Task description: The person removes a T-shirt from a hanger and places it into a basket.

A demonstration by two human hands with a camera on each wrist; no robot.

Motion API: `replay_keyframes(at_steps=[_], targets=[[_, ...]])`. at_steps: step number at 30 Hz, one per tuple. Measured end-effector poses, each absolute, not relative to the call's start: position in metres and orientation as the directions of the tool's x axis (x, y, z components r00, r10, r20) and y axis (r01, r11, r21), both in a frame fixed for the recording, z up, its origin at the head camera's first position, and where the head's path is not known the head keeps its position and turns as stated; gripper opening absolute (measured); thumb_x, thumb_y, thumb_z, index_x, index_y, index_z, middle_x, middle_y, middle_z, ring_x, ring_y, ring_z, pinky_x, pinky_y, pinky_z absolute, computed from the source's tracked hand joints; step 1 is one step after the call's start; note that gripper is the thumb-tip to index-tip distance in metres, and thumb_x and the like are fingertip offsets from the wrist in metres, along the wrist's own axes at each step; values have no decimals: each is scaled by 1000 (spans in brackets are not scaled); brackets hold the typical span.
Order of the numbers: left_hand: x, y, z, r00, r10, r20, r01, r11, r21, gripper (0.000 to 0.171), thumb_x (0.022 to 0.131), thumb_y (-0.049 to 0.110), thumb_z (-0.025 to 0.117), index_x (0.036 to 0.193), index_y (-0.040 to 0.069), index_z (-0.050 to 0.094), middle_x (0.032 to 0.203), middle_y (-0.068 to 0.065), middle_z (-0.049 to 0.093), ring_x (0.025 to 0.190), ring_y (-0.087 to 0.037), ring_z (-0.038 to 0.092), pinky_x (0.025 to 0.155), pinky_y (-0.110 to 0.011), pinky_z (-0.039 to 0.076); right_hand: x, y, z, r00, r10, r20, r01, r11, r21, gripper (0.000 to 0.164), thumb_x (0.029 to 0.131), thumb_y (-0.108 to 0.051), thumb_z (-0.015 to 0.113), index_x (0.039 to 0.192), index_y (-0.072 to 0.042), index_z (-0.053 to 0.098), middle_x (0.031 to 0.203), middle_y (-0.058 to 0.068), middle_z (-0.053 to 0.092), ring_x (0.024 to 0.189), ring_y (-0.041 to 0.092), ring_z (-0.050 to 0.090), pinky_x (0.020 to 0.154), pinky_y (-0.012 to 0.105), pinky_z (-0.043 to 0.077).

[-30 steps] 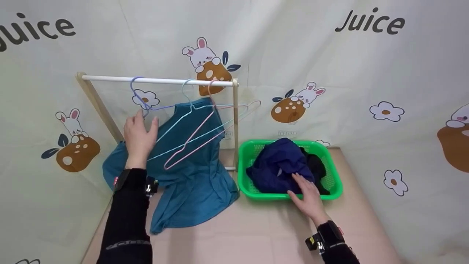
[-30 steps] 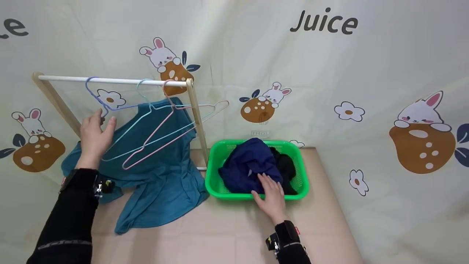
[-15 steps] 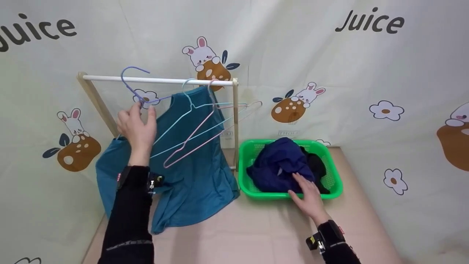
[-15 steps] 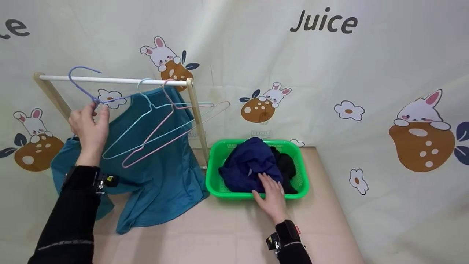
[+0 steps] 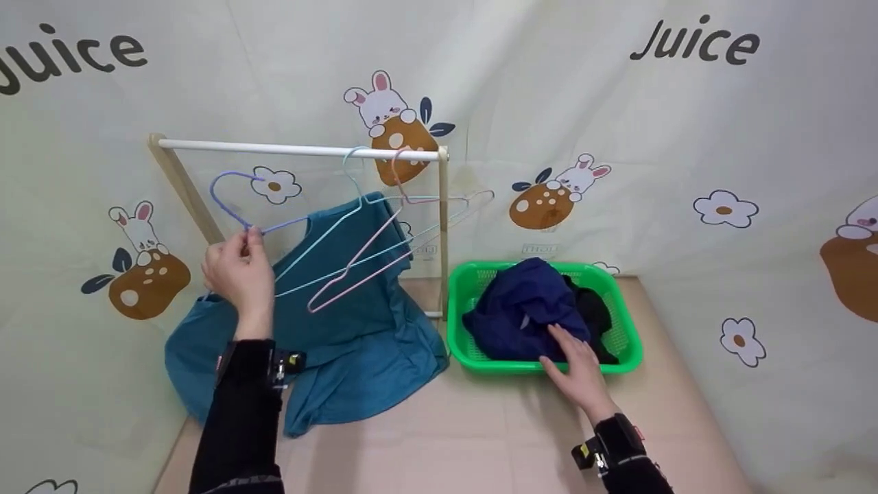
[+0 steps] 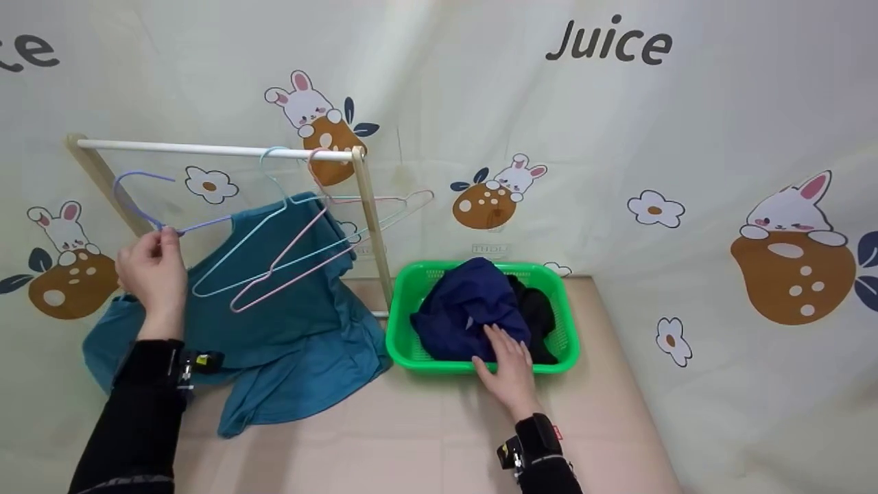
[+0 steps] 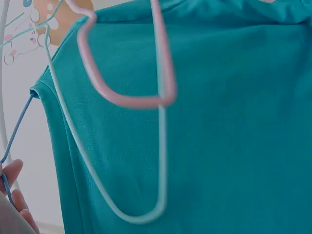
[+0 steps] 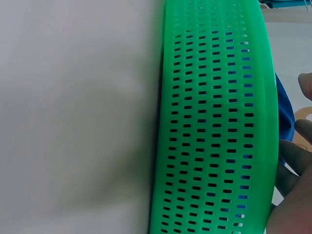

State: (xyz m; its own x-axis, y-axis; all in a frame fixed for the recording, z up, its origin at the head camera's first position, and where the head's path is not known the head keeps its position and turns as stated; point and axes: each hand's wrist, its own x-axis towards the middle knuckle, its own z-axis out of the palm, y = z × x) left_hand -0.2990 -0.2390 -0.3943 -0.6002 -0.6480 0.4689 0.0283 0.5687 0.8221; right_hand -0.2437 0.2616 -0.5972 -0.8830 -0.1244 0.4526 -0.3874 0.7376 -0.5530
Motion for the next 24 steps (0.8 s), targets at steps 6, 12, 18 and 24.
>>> replay_keyframes(at_steps=[6,12,18,24], targets=[[-284,-247,-426,-565,-671,479,65,543,837,39,100,37,59,99,1,73,95,-15,54,103,-30,45,97,-47,24,-243,259,-595,-881,-129,454,-398,721,-568,61,90,-24,72,143,-3,50,144,20,50,131,42,45,107,61,27],[-275,-251,-455,-524,-668,528,111,562,820,35,98,32,63,91,-2,71,83,-10,50,91,-29,44,91,-48,26,-244,257,-595,-876,-136,463,-415,703,-578,61,91,-22,71,144,-3,49,145,20,49,132,41,44,108,59,27],[-270,-253,-477,-479,-622,619,197,612,766,29,95,21,67,85,-6,70,77,-9,48,85,-34,45,85,-49,29,-245,252,-594,-865,-139,483,-434,691,-579,60,89,-18,73,142,-1,50,144,21,50,131,41,45,107,60,28],[-262,-256,-498,-467,-565,681,248,655,714,24,93,13,68,82,-8,67,79,-19,49,83,-41,45,84,-49,28,-248,248,-592,-850,-160,502,-467,670,-577,60,90,-20,72,143,-2,50,144,20,50,131,40,46,106,60,29]])
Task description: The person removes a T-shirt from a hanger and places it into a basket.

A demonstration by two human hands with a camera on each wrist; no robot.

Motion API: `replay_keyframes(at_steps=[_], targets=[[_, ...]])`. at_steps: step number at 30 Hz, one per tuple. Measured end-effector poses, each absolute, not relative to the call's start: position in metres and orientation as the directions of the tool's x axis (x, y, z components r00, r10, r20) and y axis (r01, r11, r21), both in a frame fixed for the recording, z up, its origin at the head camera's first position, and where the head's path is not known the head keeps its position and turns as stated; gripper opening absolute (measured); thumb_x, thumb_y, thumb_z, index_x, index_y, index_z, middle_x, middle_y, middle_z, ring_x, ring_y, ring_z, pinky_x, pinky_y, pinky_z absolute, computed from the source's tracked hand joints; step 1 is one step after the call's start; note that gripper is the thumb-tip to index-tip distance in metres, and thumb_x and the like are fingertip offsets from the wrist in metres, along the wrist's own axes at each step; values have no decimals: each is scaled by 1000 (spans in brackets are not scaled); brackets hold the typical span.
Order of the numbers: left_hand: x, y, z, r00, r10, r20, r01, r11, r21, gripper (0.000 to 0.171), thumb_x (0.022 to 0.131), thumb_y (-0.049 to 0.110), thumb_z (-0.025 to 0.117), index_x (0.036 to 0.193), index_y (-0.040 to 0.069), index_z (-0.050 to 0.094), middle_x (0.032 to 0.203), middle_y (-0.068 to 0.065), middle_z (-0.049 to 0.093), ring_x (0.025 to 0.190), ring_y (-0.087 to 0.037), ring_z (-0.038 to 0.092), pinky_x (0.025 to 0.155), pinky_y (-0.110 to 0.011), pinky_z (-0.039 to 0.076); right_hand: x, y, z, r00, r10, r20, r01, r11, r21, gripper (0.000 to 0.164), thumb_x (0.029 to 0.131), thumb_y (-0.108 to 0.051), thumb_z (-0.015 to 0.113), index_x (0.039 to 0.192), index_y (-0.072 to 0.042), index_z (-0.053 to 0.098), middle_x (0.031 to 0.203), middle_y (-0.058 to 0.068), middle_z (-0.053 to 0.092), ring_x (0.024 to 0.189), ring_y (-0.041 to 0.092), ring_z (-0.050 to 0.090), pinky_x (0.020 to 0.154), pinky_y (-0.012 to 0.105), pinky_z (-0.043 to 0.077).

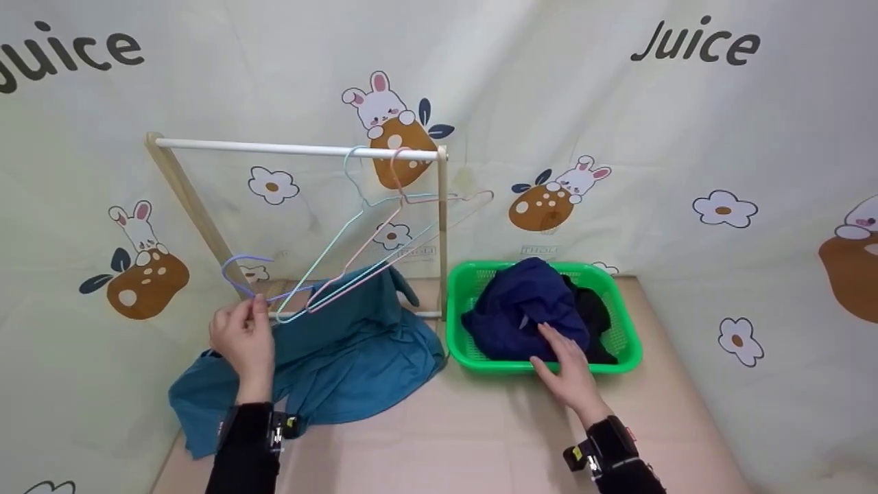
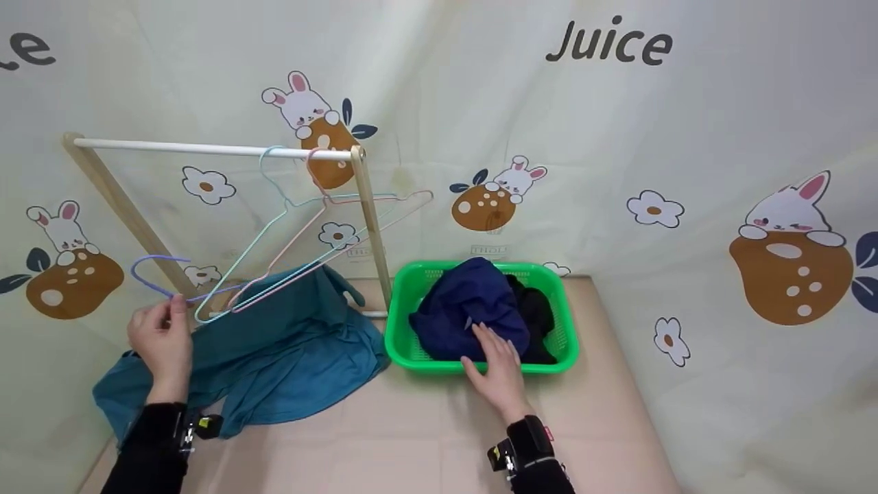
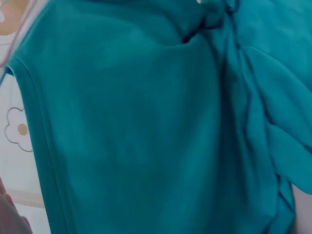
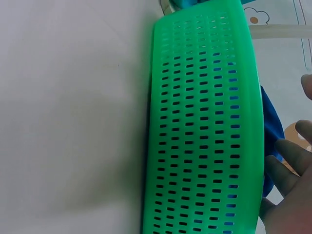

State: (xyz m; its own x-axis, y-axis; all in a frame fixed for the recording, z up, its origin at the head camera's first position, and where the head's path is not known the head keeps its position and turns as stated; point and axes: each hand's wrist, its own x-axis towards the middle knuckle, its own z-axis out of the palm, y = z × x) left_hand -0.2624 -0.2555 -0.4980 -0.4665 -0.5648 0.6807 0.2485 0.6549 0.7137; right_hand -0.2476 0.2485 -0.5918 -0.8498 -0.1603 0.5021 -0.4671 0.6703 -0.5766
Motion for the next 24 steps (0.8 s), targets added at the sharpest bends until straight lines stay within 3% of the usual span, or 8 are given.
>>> replay_keyframes(at_steps=[8,16,24], targets=[[-253,-258,-528,-436,-491,754,346,682,644,21,91,7,67,75,-5,65,75,-18,47,77,-37,43,78,-41,28,-248,239,-590,-835,-185,518,-498,655,-569,58,90,-20,72,142,-2,51,145,18,50,131,39,47,106,62,30],[-247,-244,-541,-337,-389,857,488,706,513,55,98,45,59,66,0,58,69,-16,46,68,-26,38,74,-36,26,-245,221,-587,-822,-225,523,-538,609,-583,58,90,-15,72,141,0,51,144,22,49,131,40,46,106,63,29],[-239,-217,-534,-379,-316,870,529,697,484,57,97,52,57,63,5,54,72,-11,47,70,-29,38,77,-40,25,-245,196,-582,-798,-291,527,-590,550,-591,59,91,-19,72,144,-6,50,147,16,48,134,36,44,104,58,35]])
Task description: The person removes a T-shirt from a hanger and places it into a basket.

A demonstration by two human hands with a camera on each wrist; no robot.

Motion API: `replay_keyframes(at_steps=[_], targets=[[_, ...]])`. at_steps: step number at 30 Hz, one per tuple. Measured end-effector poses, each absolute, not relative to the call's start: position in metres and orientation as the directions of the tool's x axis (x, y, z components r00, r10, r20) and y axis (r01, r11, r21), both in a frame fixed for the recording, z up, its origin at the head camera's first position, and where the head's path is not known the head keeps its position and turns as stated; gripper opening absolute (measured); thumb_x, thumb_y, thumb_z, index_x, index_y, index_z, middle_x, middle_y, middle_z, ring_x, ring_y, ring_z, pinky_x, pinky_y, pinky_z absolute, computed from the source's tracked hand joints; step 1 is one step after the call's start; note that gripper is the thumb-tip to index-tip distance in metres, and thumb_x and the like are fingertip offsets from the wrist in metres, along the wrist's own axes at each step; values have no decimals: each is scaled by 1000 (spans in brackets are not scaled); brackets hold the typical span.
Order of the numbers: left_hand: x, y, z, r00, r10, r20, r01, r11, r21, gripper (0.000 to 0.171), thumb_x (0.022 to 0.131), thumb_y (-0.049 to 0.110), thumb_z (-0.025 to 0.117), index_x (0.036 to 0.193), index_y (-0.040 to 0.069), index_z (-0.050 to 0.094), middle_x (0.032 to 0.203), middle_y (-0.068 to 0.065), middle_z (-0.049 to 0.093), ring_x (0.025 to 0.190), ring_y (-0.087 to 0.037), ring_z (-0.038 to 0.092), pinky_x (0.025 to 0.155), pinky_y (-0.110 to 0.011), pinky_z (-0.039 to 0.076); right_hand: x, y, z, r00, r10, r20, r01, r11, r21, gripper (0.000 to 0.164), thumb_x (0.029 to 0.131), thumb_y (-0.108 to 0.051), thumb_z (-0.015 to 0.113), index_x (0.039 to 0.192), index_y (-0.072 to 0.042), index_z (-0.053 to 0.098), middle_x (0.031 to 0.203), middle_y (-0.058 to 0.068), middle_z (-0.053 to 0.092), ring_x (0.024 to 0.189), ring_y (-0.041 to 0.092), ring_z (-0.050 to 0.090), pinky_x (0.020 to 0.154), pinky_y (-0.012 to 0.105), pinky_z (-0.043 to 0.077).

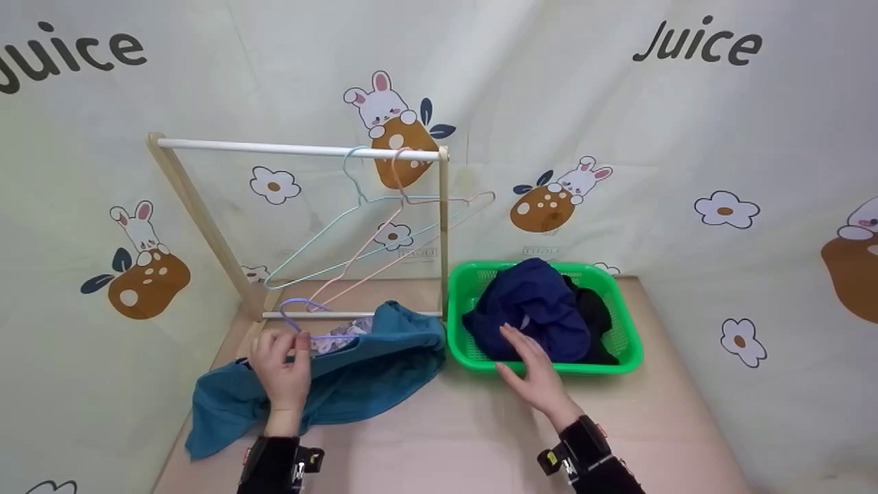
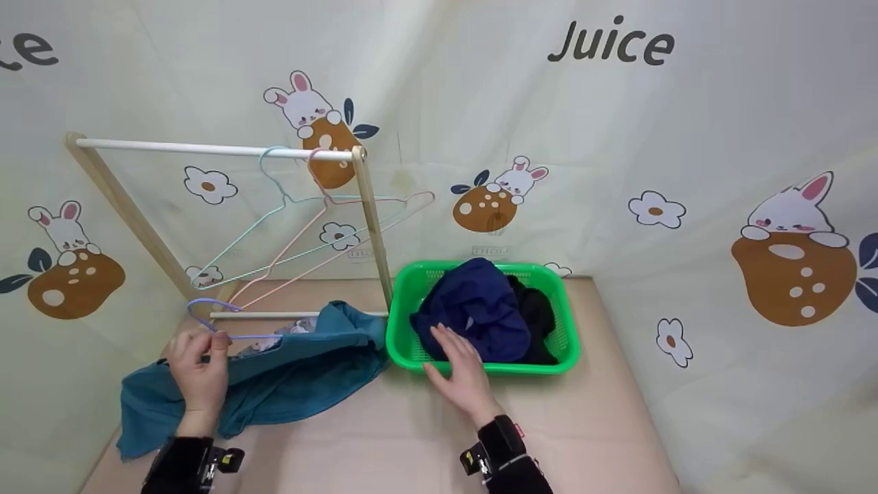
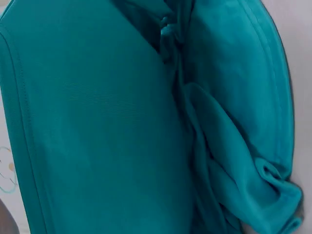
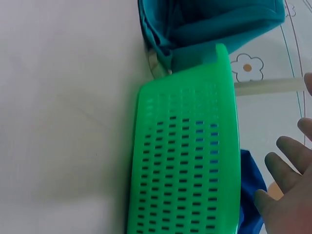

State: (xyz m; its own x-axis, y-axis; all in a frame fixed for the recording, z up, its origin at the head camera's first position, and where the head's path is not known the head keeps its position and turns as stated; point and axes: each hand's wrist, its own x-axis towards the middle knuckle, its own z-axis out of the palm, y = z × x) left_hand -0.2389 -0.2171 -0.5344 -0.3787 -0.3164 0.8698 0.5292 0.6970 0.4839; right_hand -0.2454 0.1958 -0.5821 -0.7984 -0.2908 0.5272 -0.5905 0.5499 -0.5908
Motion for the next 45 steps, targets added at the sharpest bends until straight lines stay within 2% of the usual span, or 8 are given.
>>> replay_keyframes(at_steps=[5,12,21,29,35,39,42,45], targets=[[-235,-198,-528,-393,-268,879,566,684,461,52,97,48,58,68,6,62,75,-9,51,71,-27,40,76,-42,25,-244,182,-578,-773,-331,541,-629,506,-590,60,90,-20,74,143,-5,51,148,15,47,135,35,42,104,58,35],[-235,-170,-522,-368,-198,908,622,674,399,41,97,40,61,73,7,67,75,-7,54,70,-27,42,70,-43,24,-241,162,-571,-759,-405,509,-651,464,-601,63,90,-21,74,146,-8,48,151,11,45,136,34,42,103,57,37],[-235,-143,-520,-356,-165,920,625,690,365,34,96,35,62,76,9,67,76,-5,54,69,-24,41,70,-43,23,-236,151,-572,-755,-450,476,-648,404,-646,49,97,-19,64,144,-13,52,138,10,56,123,28,55,88,41,53],[-232,-133,-518,-395,-153,906,611,693,383,14,88,22,68,83,9,71,78,-5,56,70,-24,42,70,-44,24,-234,153,-573,-770,-389,506,-638,433,-637,30,98,-15,62,127,-17,69,121,0,68,111,20,64,90,37,52],[-230,-132,-516,-441,-148,885,623,659,421,16,90,23,72,83,8,70,80,-5,58,73,-24,43,72,-44,25,-235,157,-573,-776,-318,544,-630,406,-662,22,96,-10,63,116,-13,74,112,-1,72,104,20,67,85,35,54],[-229,-132,-516,-483,-160,861,621,631,465,9,85,14,75,82,8,69,82,-5,59,74,-24,43,74,-44,26,-235,160,-572,-787,-256,561,-616,373,-694,19,95,-6,64,110,-11,75,107,0,73,98,16,68,80,31,54],[-229,-132,-515,-492,-160,856,626,619,475,7,82,9,76,82,8,69,83,-6,60,74,-25,44,74,-44,27,-235,160,-570,-786,-193,587,-612,370,-699,19,93,1,64,105,-9,75,101,1,73,81,12,64,71,24,50],[-229,-132,-515,-498,-158,853,624,617,478,8,80,5,76,81,8,68,84,-6,62,76,-25,46,75,-44,27,-233,160,-564,-780,-134,611,-610,380,-696,18,91,7,62,99,-5,73,93,6,72,66,18,57,63,21,44]])
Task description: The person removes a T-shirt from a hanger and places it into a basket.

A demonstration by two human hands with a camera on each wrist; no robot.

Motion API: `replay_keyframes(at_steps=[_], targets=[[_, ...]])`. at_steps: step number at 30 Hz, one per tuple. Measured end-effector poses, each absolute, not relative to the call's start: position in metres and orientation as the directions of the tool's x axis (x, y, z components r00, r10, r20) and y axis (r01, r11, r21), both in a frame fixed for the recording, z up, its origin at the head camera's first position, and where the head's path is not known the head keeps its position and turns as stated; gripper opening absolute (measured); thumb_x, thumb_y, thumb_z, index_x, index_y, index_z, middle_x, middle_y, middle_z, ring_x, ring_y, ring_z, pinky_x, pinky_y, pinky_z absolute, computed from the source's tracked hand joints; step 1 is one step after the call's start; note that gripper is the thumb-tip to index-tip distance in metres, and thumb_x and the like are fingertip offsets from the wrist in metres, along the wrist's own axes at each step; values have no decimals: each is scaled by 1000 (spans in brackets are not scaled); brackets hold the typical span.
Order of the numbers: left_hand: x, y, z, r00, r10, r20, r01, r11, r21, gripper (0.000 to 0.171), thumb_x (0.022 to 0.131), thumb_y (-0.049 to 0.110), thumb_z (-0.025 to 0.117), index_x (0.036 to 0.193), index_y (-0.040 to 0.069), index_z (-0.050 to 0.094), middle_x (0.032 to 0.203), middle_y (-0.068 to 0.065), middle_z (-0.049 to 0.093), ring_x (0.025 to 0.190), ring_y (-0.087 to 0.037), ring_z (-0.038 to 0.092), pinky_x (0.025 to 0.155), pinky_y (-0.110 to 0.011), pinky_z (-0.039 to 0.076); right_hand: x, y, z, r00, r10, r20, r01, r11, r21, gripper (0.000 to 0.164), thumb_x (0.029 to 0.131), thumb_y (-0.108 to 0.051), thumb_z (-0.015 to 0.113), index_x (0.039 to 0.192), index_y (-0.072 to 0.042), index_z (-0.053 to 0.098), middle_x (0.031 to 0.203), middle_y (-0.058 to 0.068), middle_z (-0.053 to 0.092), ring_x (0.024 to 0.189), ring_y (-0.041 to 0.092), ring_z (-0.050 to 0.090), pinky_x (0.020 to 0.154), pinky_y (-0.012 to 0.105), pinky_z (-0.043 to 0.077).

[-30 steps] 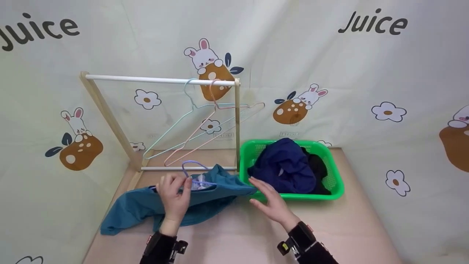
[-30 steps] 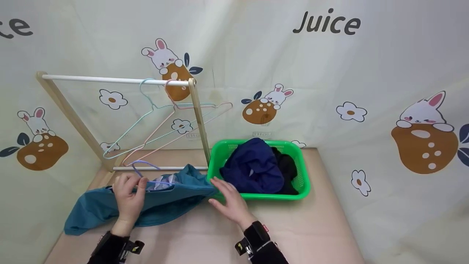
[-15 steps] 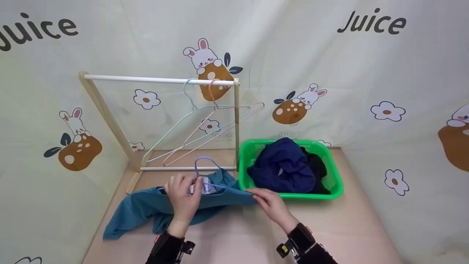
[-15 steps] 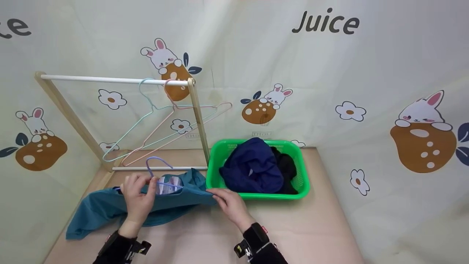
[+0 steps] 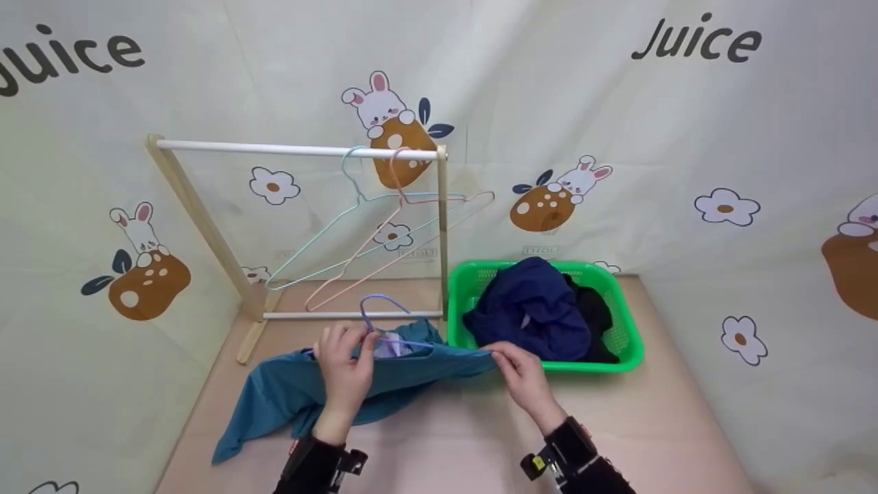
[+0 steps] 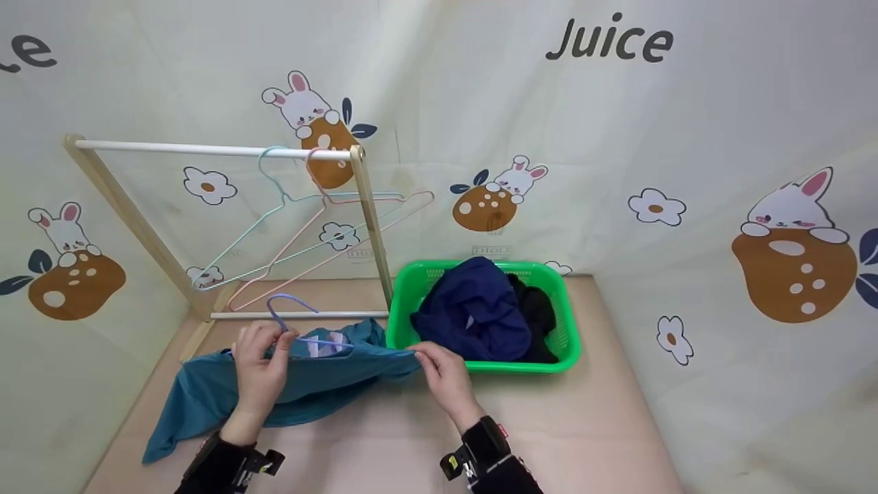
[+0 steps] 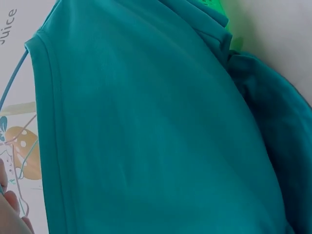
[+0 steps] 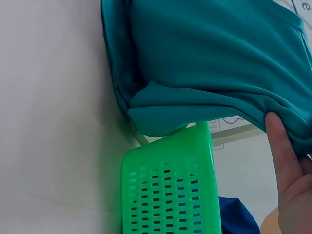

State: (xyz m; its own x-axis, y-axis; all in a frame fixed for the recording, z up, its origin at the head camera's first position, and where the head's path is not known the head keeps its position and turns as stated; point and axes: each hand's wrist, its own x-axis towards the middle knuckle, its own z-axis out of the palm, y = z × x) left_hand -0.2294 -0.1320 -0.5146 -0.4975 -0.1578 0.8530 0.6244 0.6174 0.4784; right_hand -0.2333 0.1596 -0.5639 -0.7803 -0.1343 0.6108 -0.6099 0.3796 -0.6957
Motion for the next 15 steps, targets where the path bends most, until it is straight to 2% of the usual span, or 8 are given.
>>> replay_keyframes(at_steps=[4,9,11,15], targets=[[-231,-137,-511,-498,-175,849,614,620,488,9,81,6,75,80,8,66,84,-6,61,77,-25,47,75,-44,26,-225,164,-542,-801,-66,595,-570,387,-724,13,94,9,58,95,1,69,84,11,69,62,22,54,61,20,42],[-229,-146,-505,-502,-196,842,601,620,503,9,85,8,72,81,7,64,82,-6,58,77,-26,46,74,-43,25,-219,177,-528,-823,3,568,-521,394,-757,12,95,10,56,94,5,67,79,14,64,63,12,49,61,20,41],[-228,-149,-503,-507,-193,840,600,620,505,8,85,6,71,82,7,64,82,-6,58,77,-25,46,73,-42,25,-219,180,-527,-827,10,562,-513,396,-762,12,96,9,55,94,5,67,78,15,62,62,12,48,61,20,41],[-226,-155,-502,-505,-207,838,596,619,512,8,85,4,71,82,7,64,81,-7,58,76,-24,46,74,-40,25,-219,184,-526,-845,33,535,-481,393,-784,12,97,5,55,95,4,67,76,16,62,62,19,52,61,21,42]])
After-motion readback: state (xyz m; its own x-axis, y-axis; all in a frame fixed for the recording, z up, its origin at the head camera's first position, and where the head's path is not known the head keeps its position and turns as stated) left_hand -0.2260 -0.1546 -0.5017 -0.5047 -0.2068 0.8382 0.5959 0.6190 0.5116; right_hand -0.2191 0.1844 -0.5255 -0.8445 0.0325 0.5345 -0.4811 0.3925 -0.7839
